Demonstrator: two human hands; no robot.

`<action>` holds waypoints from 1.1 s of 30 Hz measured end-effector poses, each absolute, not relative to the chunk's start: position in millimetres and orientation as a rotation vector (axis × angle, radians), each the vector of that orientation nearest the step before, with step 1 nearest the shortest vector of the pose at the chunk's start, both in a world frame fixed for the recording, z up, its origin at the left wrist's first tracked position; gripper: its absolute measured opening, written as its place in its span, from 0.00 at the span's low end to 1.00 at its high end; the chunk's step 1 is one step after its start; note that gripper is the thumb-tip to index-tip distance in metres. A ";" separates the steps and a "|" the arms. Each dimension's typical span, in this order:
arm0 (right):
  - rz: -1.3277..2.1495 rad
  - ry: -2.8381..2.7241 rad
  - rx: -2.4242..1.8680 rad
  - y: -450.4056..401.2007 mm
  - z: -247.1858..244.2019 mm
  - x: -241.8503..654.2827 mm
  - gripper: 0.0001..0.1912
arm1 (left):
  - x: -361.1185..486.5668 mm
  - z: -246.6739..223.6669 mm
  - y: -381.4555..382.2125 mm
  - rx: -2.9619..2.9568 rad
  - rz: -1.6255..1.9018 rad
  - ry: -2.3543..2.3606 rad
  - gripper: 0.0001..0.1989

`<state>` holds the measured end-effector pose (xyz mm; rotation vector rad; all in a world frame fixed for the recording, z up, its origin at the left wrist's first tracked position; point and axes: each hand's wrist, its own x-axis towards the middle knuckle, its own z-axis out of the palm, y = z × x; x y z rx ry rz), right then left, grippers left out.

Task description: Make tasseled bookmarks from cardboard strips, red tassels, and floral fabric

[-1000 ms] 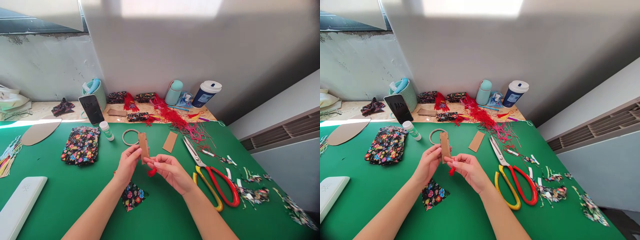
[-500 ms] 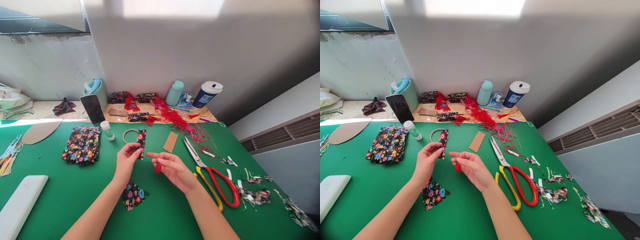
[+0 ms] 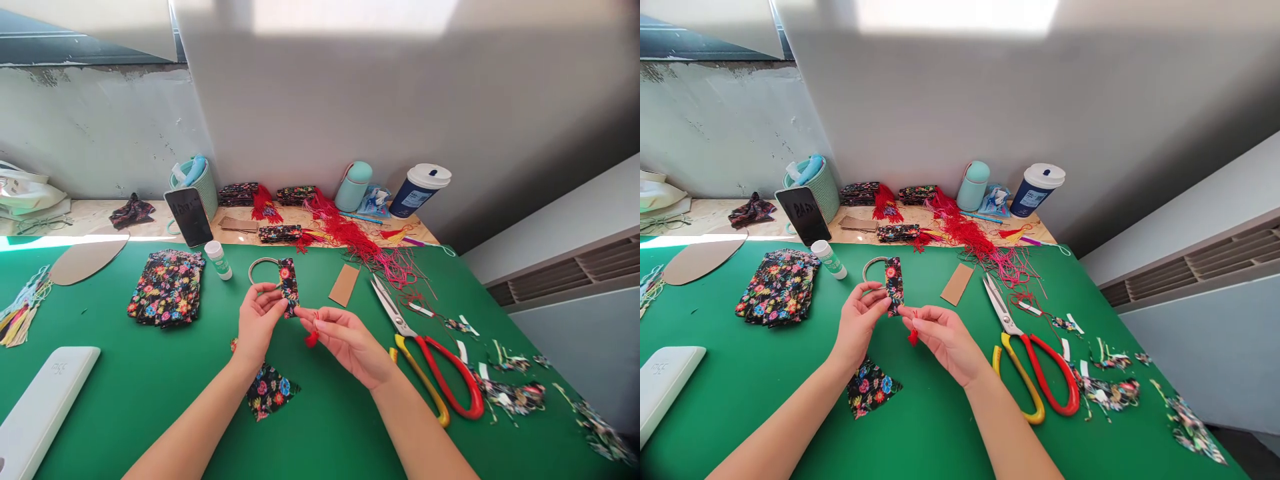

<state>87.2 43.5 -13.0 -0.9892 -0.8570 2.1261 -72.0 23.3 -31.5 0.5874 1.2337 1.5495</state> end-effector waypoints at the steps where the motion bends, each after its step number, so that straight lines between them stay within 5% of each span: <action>1: 2.125 -0.895 -0.989 42.5 -12.8 86.6 0.11 | -72.4 -30.8 23.7 0.567 1.542 1.212 0.21; 16: 2.074 -1.315 -0.969 32.7 -20.9 78.5 0.15 | -72.9 -24.3 23.9 0.565 1.529 1.318 0.18; 28: 2.060 -1.339 -0.945 32.5 -16.2 79.7 0.14 | -93.4 -18.0 31.5 0.286 1.719 0.967 0.19; 33: 1.930 -1.361 -0.925 32.0 -15.7 80.0 0.13 | -92.0 -33.0 31.0 0.293 1.661 1.240 0.17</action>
